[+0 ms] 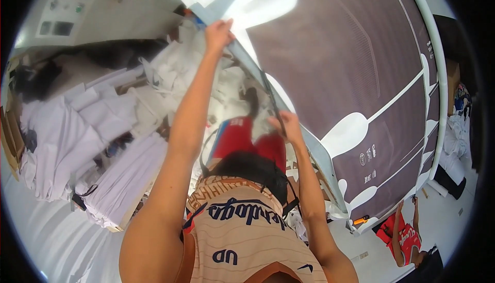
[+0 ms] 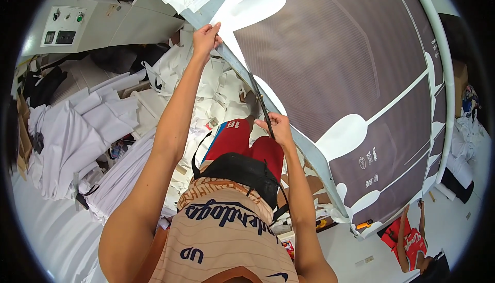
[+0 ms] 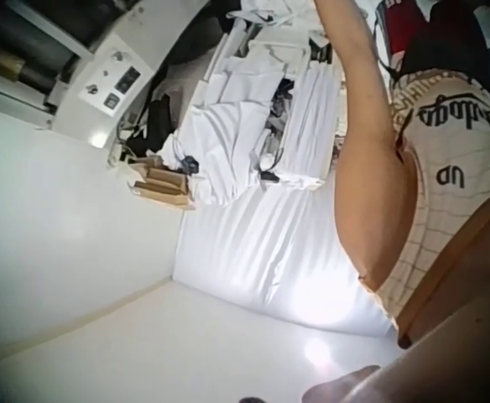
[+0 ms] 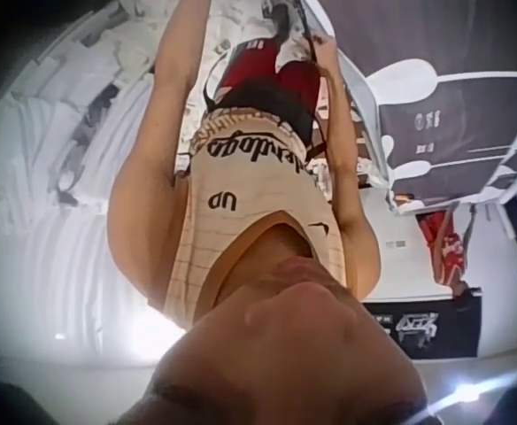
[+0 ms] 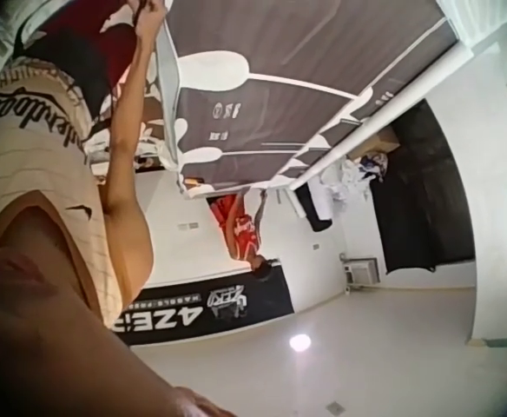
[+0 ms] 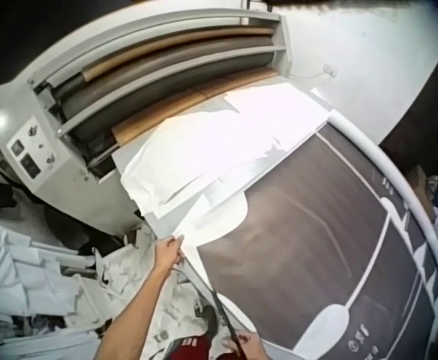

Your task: Cutting out printed garment designs from a large sheet using scissors.

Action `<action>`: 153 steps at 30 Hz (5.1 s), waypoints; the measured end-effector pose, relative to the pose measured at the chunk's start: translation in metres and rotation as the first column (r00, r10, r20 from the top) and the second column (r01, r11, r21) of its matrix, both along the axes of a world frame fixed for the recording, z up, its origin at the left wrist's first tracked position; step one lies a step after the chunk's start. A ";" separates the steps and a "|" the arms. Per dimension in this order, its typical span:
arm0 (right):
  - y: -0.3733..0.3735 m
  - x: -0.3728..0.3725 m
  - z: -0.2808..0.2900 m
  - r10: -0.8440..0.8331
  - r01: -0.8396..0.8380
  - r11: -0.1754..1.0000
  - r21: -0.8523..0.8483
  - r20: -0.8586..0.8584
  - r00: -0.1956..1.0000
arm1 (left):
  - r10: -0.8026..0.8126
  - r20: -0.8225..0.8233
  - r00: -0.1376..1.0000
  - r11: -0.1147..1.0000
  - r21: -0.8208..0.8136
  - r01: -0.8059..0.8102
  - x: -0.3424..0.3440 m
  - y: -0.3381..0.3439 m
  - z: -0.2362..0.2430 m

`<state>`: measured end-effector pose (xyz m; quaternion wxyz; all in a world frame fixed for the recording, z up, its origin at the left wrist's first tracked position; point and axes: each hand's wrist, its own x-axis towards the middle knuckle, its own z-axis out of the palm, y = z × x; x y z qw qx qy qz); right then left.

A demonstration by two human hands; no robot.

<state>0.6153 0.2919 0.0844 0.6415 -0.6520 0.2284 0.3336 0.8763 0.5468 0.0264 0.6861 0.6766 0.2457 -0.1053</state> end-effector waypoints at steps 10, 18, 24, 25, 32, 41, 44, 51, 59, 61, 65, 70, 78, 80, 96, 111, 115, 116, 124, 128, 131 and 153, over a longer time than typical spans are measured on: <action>0.002 0.002 0.002 -0.012 0.015 0.996 -0.082 0.040 0.999 | -0.064 0.023 0.998 0.982 0.180 0.058 -0.036 -0.011 0.015; 0.009 0.011 0.008 -0.033 0.032 0.999 -0.043 -0.021 0.999 | -0.048 -0.121 0.991 0.999 0.009 0.049 -0.063 -0.027 0.018; 0.009 0.010 0.004 -0.020 0.024 0.999 -0.047 0.076 0.997 | -0.165 -0.229 0.959 0.981 0.064 0.184 -0.077 -0.036 0.025; 0.010 0.011 0.007 -0.020 0.022 0.999 -0.044 0.053 0.998 | -0.148 -0.229 0.962 0.986 0.035 0.160 -0.079 -0.037 0.025; 0.014 0.026 0.020 -0.025 0.025 1.000 0.001 -0.006 1.000 | -0.160 -0.216 0.963 0.987 -0.017 0.160 -0.078 -0.028 0.017; 0.025 0.047 0.019 -0.038 0.040 0.998 -0.055 0.027 0.999 | -0.200 -0.225 0.954 0.979 -0.085 0.186 -0.076 -0.022 0.020; 0.030 0.060 0.022 -0.049 0.049 0.997 -0.051 0.015 0.999 | -0.212 -0.238 0.948 0.975 -0.114 0.189 -0.075 -0.022 0.023; 0.050 0.087 0.014 -0.090 0.091 0.995 -0.028 0.032 0.995 | -0.230 -0.235 0.944 0.967 -0.166 0.194 -0.076 -0.016 0.026; 0.080 0.143 0.023 -0.118 0.122 0.992 -0.030 0.115 0.986 | -0.192 -0.219 0.957 0.977 -0.131 0.166 -0.081 -0.013 0.019; 0.073 0.159 0.003 -0.128 0.139 0.989 -0.043 0.195 0.972 | -0.291 -0.184 0.939 0.957 -0.064 0.284 -0.083 -0.012 0.010; 0.097 0.160 0.059 -0.056 0.072 0.996 -0.052 0.250 0.967 | -0.477 -0.343 0.809 0.775 0.270 0.571 -0.136 0.073 -0.001; 0.053 0.086 0.123 0.019 -0.017 1.000 -0.012 0.241 0.970 | -0.404 -0.089 0.910 0.498 0.813 0.301 -0.155 0.104 0.046; 0.021 0.047 0.138 -0.493 0.514 0.846 -0.141 0.164 0.855 | -0.764 0.154 0.627 0.308 0.941 0.143 0.017 -0.058 0.140; 0.044 0.075 0.139 -0.598 0.632 0.745 -0.215 0.207 0.775 | -0.715 0.262 0.648 0.485 0.853 0.190 0.066 -0.024 0.062; 0.324 0.148 0.111 -0.896 0.906 0.422 -0.015 -0.158 0.415 | -0.913 -0.251 0.321 0.376 -0.215 0.901 0.147 0.019 0.028; 0.352 0.245 0.035 -0.999 0.988 0.045 0.146 0.004 0.045 | -0.968 -0.185 0.168 0.210 -0.232 0.950 0.161 0.026 0.034; 0.359 0.252 0.031 -1.000 0.992 -0.008 0.128 -0.021 -0.005 | -0.971 -0.192 0.144 0.185 -0.214 0.959 0.165 0.029 0.031; 0.360 0.253 0.028 -1.000 0.992 0.000 0.127 -0.016 0.002 | -0.968 -0.197 0.154 0.199 -0.232 0.952 0.165 0.028 0.029; 0.306 0.261 0.029 -0.998 0.985 0.016 0.171 0.059 0.006 | -0.971 -0.185 0.151 0.202 -0.304 0.931 0.173 0.025 0.026; 0.259 0.259 0.039 -0.982 0.976 0.179 0.126 0.087 0.169 | -0.976 -0.206 0.075 0.130 -0.269 0.954 0.184 0.022 0.015; 0.233 0.261 0.043 -0.975 0.964 0.215 0.159 0.093 0.202 | -0.978 -0.183 0.104 0.147 -0.237 0.960 0.183 0.026 0.007; 0.020 0.259 0.039 -0.620 0.620 0.784 0.024 0.029 0.784 | -0.929 -0.324 0.180 0.279 -0.291 0.915 0.194 0.008 0.035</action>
